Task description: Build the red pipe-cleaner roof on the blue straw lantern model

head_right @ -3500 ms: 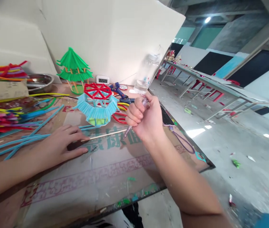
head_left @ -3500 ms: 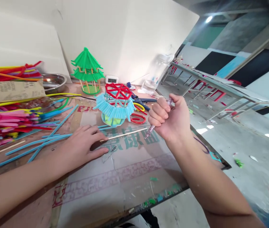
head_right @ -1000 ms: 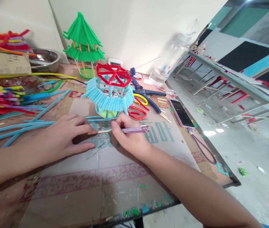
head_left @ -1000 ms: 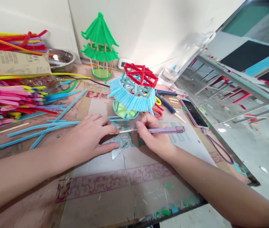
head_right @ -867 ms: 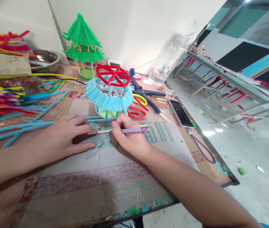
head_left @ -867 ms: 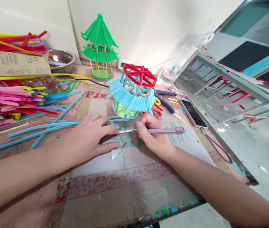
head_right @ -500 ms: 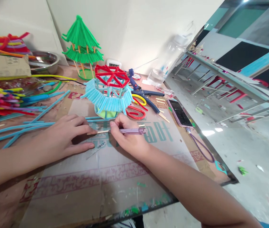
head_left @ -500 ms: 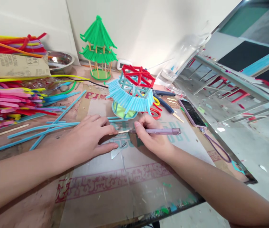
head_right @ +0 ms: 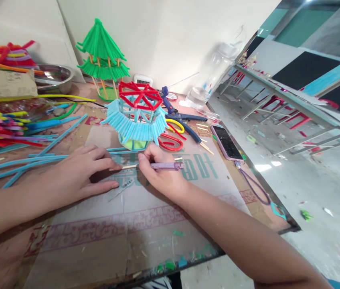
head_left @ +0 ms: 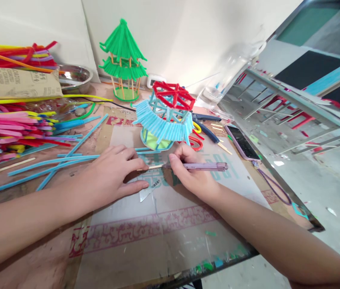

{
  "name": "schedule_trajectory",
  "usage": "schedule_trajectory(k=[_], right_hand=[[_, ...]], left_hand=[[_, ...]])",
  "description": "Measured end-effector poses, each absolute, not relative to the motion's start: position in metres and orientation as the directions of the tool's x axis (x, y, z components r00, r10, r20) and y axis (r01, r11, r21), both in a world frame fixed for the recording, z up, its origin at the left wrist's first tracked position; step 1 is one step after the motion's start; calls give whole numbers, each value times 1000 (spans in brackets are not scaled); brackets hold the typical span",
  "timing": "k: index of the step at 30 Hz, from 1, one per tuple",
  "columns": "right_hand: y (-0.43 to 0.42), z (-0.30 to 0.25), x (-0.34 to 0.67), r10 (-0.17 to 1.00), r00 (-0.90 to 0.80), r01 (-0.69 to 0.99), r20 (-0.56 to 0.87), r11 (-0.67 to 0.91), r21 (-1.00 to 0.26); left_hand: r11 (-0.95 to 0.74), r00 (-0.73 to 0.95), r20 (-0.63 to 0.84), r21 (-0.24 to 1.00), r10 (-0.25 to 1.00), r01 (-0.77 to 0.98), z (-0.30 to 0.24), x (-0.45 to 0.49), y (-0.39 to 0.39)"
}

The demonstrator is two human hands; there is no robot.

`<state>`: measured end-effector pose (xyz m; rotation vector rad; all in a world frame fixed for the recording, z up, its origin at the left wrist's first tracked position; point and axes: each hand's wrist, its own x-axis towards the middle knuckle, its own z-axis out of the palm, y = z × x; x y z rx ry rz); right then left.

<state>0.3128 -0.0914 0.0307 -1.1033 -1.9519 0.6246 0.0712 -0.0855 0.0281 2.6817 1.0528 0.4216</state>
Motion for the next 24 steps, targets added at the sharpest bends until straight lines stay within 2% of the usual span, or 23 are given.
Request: schedule_trajectory(k=[24], right_hand=[[-92,31,313,853,-316,485,415,521,-702]], left_hand=[[-708,700,166,328,695,625,24,70,-84]])
